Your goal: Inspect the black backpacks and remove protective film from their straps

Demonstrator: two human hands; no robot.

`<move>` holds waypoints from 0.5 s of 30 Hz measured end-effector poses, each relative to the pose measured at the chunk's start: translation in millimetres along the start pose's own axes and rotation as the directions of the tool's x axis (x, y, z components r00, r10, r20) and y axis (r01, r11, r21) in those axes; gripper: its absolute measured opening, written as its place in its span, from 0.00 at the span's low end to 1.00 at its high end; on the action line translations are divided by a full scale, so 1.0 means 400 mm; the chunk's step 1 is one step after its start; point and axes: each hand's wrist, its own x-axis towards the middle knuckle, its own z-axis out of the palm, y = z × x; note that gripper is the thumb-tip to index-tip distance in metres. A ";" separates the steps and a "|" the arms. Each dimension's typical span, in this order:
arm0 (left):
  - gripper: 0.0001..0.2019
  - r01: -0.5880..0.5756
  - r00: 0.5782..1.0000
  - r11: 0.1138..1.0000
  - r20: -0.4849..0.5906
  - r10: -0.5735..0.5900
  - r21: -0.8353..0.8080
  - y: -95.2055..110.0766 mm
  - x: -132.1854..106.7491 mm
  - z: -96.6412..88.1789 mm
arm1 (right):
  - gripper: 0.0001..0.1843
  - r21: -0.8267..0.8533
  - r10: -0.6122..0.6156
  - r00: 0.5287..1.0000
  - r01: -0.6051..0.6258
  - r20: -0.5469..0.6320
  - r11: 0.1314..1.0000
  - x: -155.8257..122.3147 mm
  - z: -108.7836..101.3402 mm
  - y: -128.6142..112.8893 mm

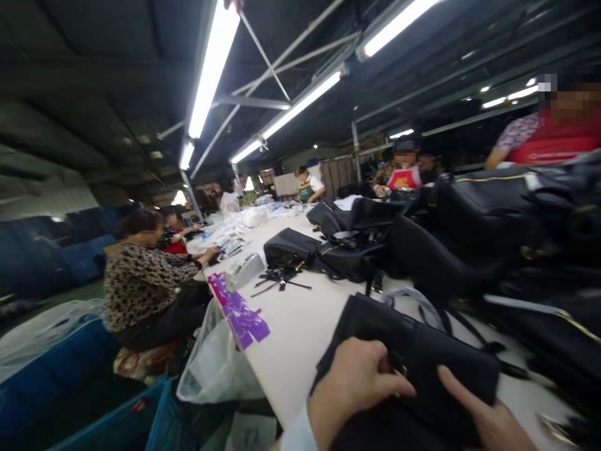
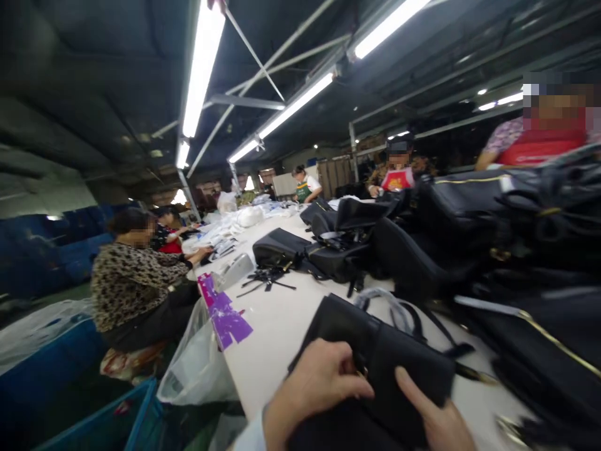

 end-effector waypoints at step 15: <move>0.09 0.063 0.953 0.943 0.300 0.041 -0.328 -0.028 0.053 -0.004 | 0.24 0.130 0.022 0.999 -0.015 -0.050 0.991 -0.030 0.063 -0.048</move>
